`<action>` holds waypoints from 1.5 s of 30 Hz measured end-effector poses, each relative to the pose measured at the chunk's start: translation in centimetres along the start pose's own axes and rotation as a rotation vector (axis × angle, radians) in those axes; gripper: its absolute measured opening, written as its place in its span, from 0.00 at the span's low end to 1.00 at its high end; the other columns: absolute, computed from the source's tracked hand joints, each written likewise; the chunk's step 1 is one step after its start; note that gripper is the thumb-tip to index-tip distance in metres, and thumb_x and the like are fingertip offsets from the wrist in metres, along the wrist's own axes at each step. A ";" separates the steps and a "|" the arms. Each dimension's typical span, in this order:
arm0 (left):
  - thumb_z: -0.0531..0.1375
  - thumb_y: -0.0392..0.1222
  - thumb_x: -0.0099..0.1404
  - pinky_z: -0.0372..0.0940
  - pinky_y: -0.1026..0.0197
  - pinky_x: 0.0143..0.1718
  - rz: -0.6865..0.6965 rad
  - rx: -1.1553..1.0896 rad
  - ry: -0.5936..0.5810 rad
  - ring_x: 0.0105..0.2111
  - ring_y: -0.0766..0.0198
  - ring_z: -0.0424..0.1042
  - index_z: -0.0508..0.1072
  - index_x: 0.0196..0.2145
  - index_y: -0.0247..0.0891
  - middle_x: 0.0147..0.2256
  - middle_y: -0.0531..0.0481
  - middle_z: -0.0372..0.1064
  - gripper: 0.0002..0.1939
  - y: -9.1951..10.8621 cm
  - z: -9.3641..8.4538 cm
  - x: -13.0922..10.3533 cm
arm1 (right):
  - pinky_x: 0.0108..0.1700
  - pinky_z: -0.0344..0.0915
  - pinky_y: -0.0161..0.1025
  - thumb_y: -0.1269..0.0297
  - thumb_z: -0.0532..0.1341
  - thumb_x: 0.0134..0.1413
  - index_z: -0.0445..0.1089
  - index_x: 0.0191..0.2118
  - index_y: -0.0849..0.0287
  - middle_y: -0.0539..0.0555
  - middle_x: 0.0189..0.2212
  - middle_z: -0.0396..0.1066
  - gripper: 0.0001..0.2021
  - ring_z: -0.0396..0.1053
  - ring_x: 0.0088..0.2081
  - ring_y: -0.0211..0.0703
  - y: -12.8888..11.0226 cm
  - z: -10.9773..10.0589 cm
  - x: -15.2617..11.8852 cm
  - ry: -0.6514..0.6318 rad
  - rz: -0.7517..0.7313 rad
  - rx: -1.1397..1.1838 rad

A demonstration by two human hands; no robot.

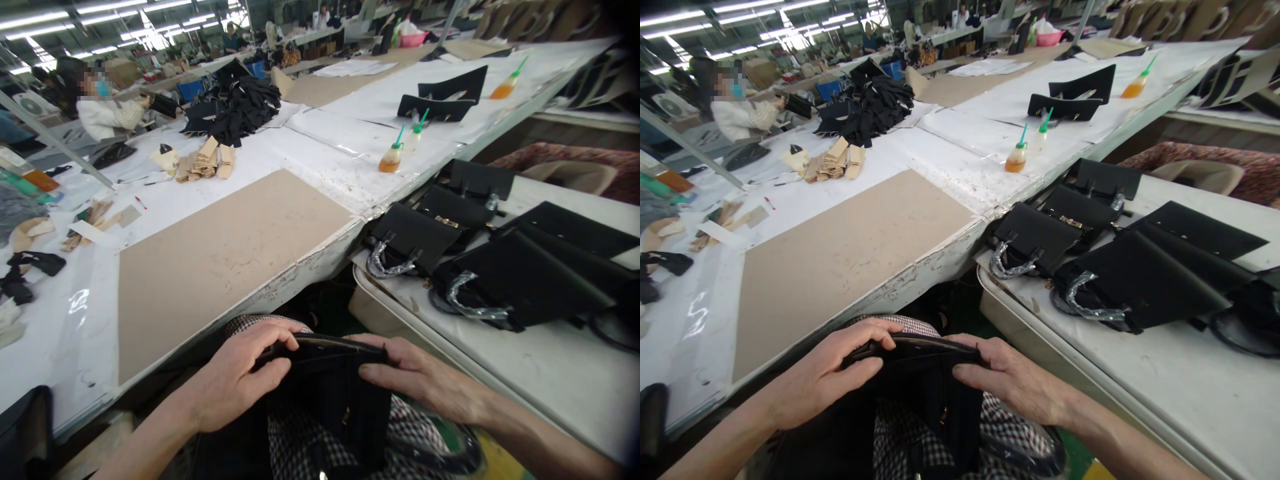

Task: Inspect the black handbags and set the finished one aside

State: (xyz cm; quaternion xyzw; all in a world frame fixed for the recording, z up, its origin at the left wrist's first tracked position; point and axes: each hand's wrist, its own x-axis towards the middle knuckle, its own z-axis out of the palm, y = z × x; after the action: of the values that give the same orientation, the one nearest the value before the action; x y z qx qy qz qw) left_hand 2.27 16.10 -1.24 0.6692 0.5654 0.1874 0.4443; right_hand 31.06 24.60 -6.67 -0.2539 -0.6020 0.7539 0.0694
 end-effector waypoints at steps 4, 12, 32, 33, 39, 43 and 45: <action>0.64 0.38 0.67 0.56 0.65 0.57 0.035 0.121 0.060 0.55 0.63 0.65 0.70 0.36 0.42 0.54 0.57 0.68 0.05 -0.5 1.0 0.6 | 0.53 0.67 0.48 0.53 0.60 0.66 0.63 0.63 0.56 0.56 0.49 0.72 0.24 0.70 0.49 0.54 -0.2 0.1 0.1 -0.012 0.005 -0.017; 0.63 0.39 0.67 0.60 0.64 0.45 -0.051 0.070 0.214 0.42 0.65 0.70 0.67 0.27 0.39 0.40 0.56 0.71 0.11 -1.3 1.6 0.8 | 0.44 0.68 0.40 0.47 0.56 0.68 0.71 0.54 0.61 0.56 0.42 0.74 0.23 0.71 0.43 0.51 -0.4 0.2 0.6 0.037 0.025 -0.061; 0.62 0.42 0.61 0.53 0.63 0.30 -0.212 0.195 0.256 0.26 0.66 0.62 0.59 0.20 0.37 0.24 0.55 0.64 0.18 0.2 2.4 2.4 | 0.29 0.59 0.33 0.49 0.53 0.68 0.76 0.40 0.62 0.50 0.28 0.69 0.22 0.63 0.28 0.39 -2.3 -0.3 2.3 0.024 -0.069 -0.492; 0.62 0.41 0.61 0.53 0.63 0.30 -0.207 0.190 0.256 0.26 0.66 0.62 0.60 0.20 0.37 0.24 0.56 0.64 0.18 0.3 2.5 2.4 | 0.27 0.57 0.32 0.51 0.53 0.68 0.76 0.38 0.61 0.48 0.25 0.66 0.21 0.60 0.26 0.37 -2.8 -0.4 2.9 -0.030 -0.068 -0.530; 0.61 0.37 0.60 0.50 0.63 0.28 -0.179 0.189 0.270 0.25 0.67 0.60 0.59 0.19 0.36 0.22 0.56 0.62 0.16 0.3 2.8 2.6 | 0.27 0.47 0.34 0.68 0.56 0.65 0.69 0.30 0.61 0.45 0.20 0.55 0.11 0.52 0.22 0.33 -4.7 0.2 7.5 -0.276 -0.250 -0.913; 0.64 0.42 0.60 0.51 0.64 0.29 -0.253 0.137 0.240 0.26 0.66 0.62 0.64 0.22 0.37 0.23 0.57 0.64 0.14 -0.8 1.8 1.9 | 0.26 0.46 0.34 0.69 0.55 0.64 0.68 0.32 0.61 0.44 0.19 0.54 0.09 0.53 0.21 0.33 -4.6 0.6 9.3 -0.366 -0.324 -0.903; 0.67 0.47 0.58 0.51 0.64 0.28 -0.317 0.113 0.245 0.26 0.66 0.62 0.64 0.25 0.38 0.23 0.58 0.64 0.16 -1.6 1.1 0.9 | 0.25 0.46 0.33 0.68 0.55 0.65 0.69 0.32 0.61 0.44 0.19 0.55 0.10 0.53 0.21 0.33 -4.6 0.6 9.5 -0.371 -0.327 -0.871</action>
State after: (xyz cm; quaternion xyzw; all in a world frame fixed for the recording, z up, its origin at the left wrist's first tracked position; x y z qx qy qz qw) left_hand 2.44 16.45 -3.33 0.5681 0.7229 0.1630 0.3579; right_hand 21.66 29.26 -5.05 -0.0233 -0.8949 0.4443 -0.0337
